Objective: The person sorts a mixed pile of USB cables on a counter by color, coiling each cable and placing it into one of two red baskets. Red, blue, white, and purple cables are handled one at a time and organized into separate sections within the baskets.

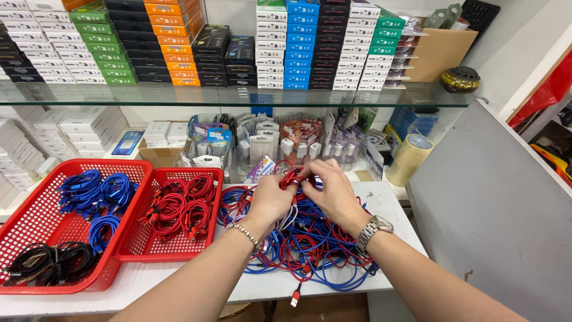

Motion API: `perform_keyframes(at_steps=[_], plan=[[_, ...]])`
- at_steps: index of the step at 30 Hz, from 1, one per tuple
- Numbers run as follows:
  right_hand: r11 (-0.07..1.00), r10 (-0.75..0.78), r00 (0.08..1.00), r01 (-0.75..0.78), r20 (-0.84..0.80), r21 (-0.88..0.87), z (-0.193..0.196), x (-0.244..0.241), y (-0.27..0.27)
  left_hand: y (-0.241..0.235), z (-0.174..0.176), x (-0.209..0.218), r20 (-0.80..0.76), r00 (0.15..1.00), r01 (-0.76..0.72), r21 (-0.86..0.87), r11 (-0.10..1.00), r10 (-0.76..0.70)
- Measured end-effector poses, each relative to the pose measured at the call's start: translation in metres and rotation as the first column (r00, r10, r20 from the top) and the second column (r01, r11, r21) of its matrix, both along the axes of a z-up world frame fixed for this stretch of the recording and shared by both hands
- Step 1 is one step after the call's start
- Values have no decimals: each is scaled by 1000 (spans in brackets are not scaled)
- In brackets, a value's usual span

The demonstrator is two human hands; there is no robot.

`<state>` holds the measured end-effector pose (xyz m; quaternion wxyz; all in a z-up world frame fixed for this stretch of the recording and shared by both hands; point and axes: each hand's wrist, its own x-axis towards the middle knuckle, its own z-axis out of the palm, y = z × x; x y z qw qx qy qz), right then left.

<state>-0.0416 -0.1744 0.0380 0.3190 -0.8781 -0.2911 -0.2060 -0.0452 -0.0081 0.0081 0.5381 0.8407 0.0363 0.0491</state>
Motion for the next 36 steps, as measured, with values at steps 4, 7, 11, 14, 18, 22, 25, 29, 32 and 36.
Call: perform_keyframes(at_steps=[4, 7, 11, 14, 18, 22, 25, 29, 32, 36], plan=[[989, 54, 998, -58, 33, 138, -9, 9, 1, 10, -9, 18, -173, 970, 118, -269, 956, -168], [753, 401, 418, 357, -815, 553, -5, 18, -2, 24, -13, 23, -206, 935, 182, -423, 888, -290], [795, 551, 183, 181, -814, 579, -1, 28, -11, 58, -10, 18, -220, 870, 270, -537, 799, -442], [797, 538, 206, 193, -817, 573, -12, 45, 3, 75, -9, 9, -242, 912, 204, -435, 877, -332], [701, 626, 261, 223, -735, 677, -48, 65, 60, 99, -22, -7, -184, 983, -62, -461, 885, -27], [695, 603, 276, 279, -749, 662, -75, 79, 119, 134, -39, -20, -178, 941, -337, -602, 724, 290], [710, 584, 303, 260, -753, 655, -88, 92, 161, 164, -43, -21, -211, 877, -462, -620, 635, 432], [734, 576, 323, 200, -751, 649, -103, 118, 216, 200, -46, -17, -132, 819, -547, -476, 689, 559], [775, 521, 343, 194, -782, 601, -113, 138, 252, 229, -46, -7, 18, 789, -607, -126, 785, 614], [814, 435, 414, 199, -800, 546, -126, 155, 289, 257, -51, 9, 179, 806, -592, 248, 767, 564]])
